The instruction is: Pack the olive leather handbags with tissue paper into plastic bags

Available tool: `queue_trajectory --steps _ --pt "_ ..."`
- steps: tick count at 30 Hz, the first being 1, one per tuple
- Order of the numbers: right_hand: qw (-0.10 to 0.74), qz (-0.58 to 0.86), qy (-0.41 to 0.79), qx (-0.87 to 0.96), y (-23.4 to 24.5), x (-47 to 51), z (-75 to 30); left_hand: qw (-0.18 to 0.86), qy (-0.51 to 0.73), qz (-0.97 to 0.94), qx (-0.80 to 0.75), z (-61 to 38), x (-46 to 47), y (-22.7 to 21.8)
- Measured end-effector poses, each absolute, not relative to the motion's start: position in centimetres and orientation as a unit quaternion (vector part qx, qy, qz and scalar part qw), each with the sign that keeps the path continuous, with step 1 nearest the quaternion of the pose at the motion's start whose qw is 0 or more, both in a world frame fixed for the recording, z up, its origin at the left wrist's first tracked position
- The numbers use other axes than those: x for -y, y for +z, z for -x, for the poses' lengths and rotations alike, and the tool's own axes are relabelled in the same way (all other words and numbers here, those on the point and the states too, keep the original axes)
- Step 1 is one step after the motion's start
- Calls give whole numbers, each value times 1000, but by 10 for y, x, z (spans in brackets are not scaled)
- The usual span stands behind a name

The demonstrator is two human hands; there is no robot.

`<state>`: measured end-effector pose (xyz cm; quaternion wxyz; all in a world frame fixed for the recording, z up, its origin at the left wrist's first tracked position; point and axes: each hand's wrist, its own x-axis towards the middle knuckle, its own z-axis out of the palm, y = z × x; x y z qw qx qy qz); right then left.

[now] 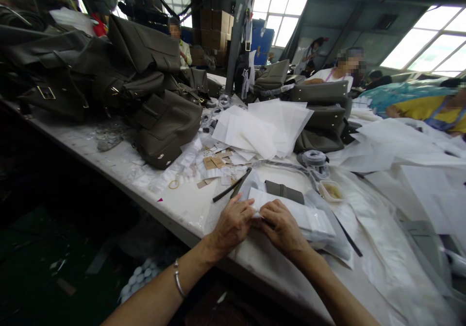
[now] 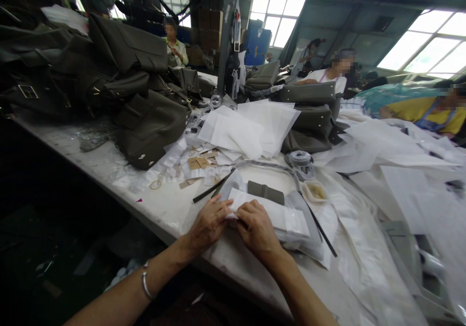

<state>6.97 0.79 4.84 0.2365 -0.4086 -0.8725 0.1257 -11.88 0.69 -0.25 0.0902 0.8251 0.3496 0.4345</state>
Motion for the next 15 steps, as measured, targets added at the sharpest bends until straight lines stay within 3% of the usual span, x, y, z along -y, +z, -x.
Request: queue_trajectory --steps 5,9,15 --pt "206 474 286 807 72 -16 -73 110 449 -778 -426 111 -7 6" --pt "209 537 290 764 70 -21 -69 101 437 -774 -448 109 -8 11" --pt "289 570 326 697 58 -23 -62 109 405 -757 -501 102 -5 20"
